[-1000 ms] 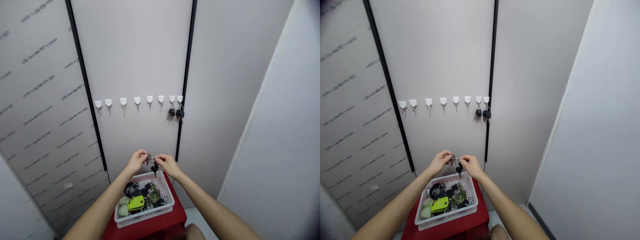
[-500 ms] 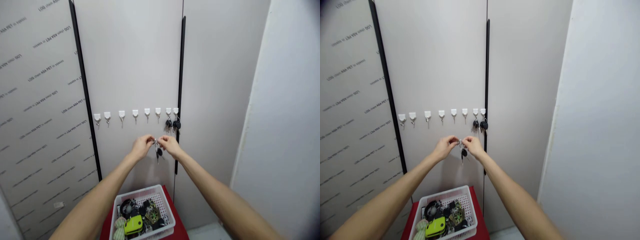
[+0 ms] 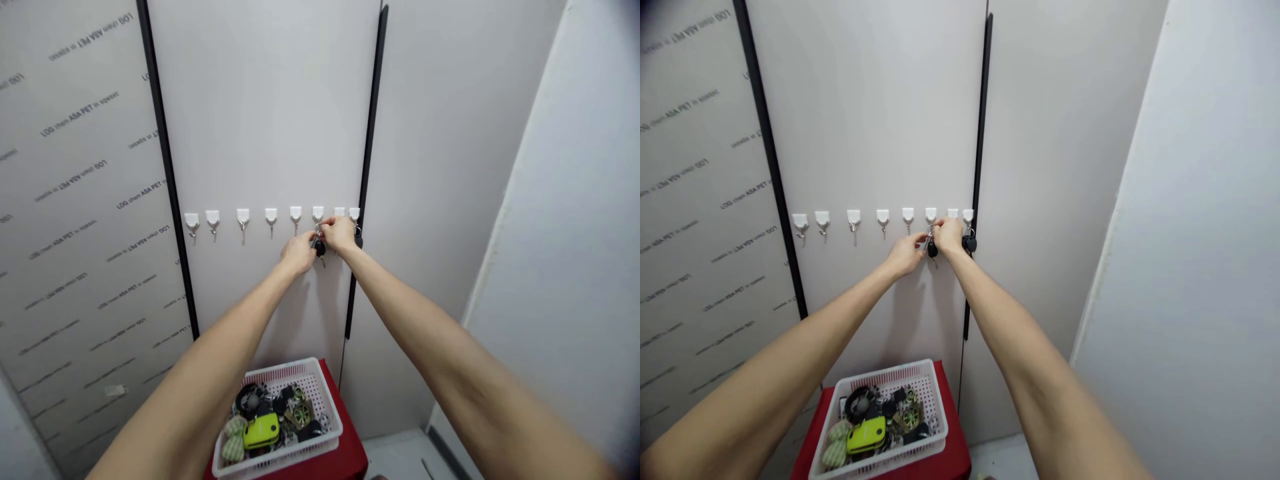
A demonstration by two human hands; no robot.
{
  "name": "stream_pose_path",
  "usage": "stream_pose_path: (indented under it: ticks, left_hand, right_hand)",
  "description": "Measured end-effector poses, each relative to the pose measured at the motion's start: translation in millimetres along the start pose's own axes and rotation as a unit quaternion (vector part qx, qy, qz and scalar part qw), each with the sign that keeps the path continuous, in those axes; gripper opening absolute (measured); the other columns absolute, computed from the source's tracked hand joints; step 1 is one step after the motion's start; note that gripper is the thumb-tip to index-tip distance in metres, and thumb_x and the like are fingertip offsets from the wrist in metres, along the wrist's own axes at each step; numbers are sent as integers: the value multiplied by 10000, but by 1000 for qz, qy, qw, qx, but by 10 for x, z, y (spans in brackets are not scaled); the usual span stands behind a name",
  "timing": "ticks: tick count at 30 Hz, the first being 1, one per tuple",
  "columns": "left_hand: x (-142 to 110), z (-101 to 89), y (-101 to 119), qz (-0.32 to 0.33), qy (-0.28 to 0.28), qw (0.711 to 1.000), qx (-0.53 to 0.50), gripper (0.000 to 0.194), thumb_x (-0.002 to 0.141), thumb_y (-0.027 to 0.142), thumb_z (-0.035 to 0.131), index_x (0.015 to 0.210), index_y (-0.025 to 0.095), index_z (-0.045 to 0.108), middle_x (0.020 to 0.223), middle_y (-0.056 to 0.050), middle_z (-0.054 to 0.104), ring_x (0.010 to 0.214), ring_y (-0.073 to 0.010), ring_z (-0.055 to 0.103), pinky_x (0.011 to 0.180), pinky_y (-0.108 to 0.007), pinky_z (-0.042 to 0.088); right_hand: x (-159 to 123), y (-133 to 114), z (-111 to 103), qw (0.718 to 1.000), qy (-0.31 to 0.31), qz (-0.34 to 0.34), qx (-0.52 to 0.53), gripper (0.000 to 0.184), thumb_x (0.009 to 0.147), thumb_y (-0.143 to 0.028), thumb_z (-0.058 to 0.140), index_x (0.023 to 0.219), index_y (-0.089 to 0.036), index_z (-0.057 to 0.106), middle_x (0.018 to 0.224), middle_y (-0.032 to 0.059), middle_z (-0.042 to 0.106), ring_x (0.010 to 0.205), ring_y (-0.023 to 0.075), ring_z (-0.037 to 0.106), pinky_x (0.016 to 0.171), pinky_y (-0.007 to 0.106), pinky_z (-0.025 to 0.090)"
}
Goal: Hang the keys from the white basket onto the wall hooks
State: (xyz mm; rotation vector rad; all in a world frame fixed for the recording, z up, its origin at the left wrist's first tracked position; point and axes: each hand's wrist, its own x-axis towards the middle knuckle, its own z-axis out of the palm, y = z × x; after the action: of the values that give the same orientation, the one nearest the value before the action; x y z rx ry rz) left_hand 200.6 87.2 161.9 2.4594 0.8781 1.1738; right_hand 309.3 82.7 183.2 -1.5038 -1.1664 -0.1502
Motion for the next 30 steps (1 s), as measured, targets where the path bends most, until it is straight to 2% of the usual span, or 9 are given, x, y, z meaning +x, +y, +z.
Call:
stream_pose_path:
  ticks: [4,6,8,11,13,15,19,26,30]
  left_hand:
    - [-394,77,-297,-26,-39,999,-9,383,610,122,445,990,168,452,974,-42,524,812,-133,490,730,-243,357]
    - [-728,135,-536,-46,-68,997,-11,370,612,132,443,981,155,460,964,-45,530,807,-126,492,741,-241,355]
    - [-1130,203,-798,-76,-103,992,-5,347,610,139,445,955,148,481,946,-50,540,807,-129,492,751,-241,349]
    - [-1747,291,-1146,-125,-162,979,8,310,603,136,443,902,154,518,905,-53,560,804,-143,494,740,-244,350]
    - [-2081,323,-1309,-144,-191,971,19,279,602,139,439,861,174,539,878,-42,571,800,-149,493,726,-246,352]
    - [-2316,328,-1403,-147,-221,963,38,254,605,148,436,827,190,551,859,-30,574,804,-151,486,723,-245,349]
    - [-2518,292,-1443,-122,-255,955,87,274,601,163,446,859,192,535,894,-39,549,852,-160,451,759,-248,323]
    - [-2473,313,-1496,-93,-277,944,155,215,600,128,410,743,182,562,790,-58,559,789,-172,463,698,-256,330]
    - [-2407,262,-1524,-140,-231,958,92,150,609,170,407,653,187,549,702,-21,555,672,-134,473,601,-219,335]
  right_hand:
    - [-179,102,6,1000,13,-14,-14,248,593,-72,399,798,-82,539,629,35,561,592,99,523,634,263,408]
    - [-399,192,19,996,53,-68,-11,278,595,-104,416,851,-97,523,753,44,556,673,103,513,696,281,383]
    - [-743,326,72,993,42,-108,4,290,610,-128,409,882,-121,509,825,43,537,701,99,499,710,284,371]
    - [-1473,584,234,984,-145,-100,12,226,607,-138,423,795,-144,550,737,29,551,642,100,491,653,260,381]
    - [-1989,752,376,946,-316,-69,2,177,602,-142,434,706,-157,577,657,19,562,590,101,488,606,242,385]
    - [-2409,879,515,900,-431,-59,-13,170,599,-151,443,692,-168,585,619,9,563,561,100,483,570,227,380]
    - [-2800,941,715,857,-499,-115,-67,280,557,-244,521,822,-169,570,749,40,568,673,137,489,623,237,364]
    - [-2798,830,886,825,-512,-169,-168,405,519,-352,543,880,-169,559,827,84,545,791,198,455,689,279,335]
    - [-2787,857,866,828,-514,-156,-157,376,511,-334,538,848,-170,569,810,75,547,761,184,467,670,259,336]
